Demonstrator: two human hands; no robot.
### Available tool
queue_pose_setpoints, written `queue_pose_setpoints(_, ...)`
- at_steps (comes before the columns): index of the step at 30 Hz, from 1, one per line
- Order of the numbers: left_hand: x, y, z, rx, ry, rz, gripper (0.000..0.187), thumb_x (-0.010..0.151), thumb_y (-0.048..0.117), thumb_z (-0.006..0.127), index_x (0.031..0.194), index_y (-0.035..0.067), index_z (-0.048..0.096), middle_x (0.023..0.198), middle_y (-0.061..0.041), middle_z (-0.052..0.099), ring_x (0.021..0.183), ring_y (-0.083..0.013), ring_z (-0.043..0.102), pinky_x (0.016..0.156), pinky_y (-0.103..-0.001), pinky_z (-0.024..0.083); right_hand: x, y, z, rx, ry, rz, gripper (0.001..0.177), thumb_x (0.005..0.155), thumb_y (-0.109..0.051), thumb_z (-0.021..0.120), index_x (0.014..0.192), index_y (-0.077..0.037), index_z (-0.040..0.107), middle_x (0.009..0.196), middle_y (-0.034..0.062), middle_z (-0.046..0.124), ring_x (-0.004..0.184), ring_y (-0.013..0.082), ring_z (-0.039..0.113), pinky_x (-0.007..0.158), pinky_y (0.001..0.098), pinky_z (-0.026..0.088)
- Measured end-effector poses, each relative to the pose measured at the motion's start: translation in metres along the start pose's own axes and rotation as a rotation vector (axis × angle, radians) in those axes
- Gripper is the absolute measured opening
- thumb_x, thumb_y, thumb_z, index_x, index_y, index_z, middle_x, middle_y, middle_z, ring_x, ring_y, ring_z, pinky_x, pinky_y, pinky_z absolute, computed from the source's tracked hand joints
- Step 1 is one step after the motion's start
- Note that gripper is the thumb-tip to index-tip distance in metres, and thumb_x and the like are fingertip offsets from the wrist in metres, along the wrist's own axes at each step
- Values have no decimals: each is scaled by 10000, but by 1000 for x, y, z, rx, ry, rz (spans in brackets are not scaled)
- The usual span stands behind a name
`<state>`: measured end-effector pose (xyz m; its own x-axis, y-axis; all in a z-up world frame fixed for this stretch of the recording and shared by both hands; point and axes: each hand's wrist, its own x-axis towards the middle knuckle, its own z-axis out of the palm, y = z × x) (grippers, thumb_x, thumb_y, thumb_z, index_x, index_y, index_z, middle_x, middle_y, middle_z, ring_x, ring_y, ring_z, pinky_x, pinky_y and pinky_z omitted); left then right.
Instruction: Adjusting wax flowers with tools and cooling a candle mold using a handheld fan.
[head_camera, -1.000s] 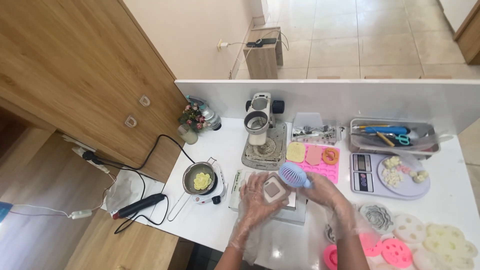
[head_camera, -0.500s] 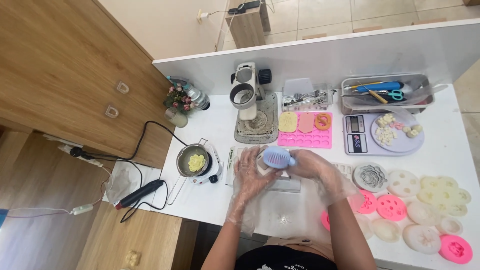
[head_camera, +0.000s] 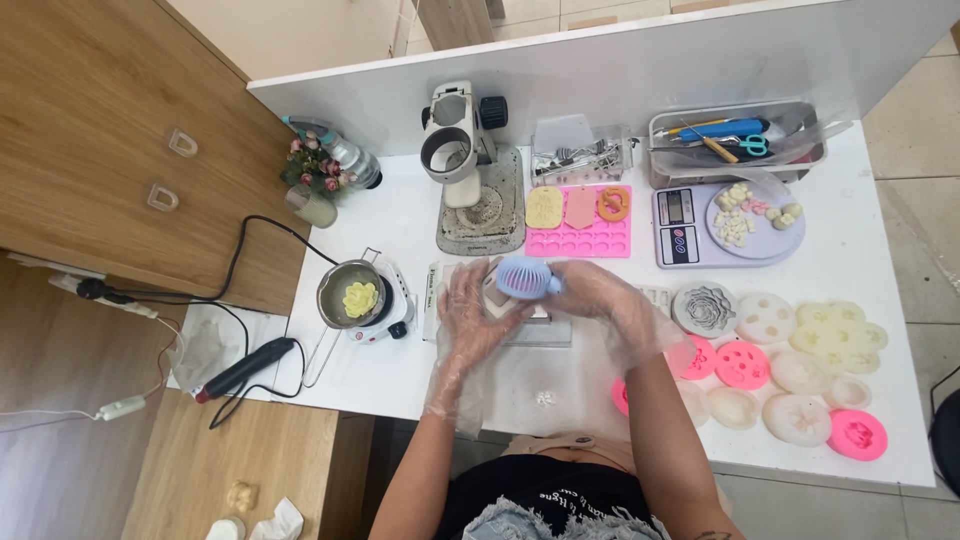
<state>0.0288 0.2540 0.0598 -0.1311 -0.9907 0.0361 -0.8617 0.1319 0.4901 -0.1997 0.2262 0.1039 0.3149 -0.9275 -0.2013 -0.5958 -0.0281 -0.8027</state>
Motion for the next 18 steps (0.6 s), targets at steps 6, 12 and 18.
queue_pose_setpoints(6,-3,-5,8,-26,68,29,1127,672,692,810,1566,182,351,1592,-94,368,1553,-289,229,1254,-570,78,15,29,13,-121,141,-90,438,859,-318,776,1202,-65,674,1050,215,742,1001,380,715,868,452,554)
queue_pose_setpoints(12,-4,11,-7,-45,31,-14,1099,681,678,832,1537,160,379,1572,-113,393,1533,-305,240,1236,-562,88,5,15,7,-108,-32,-31,492,707,-270,825,1156,-105,707,1053,199,749,984,362,722,857,443,553)
queue_pose_setpoints(18,-8,15,-11,-31,81,9,1066,704,679,809,1545,168,398,1567,-83,431,1528,-279,285,1246,-553,134,5,25,9,-85,105,-66,428,806,-308,798,1149,-68,710,1034,228,747,994,389,718,848,446,562)
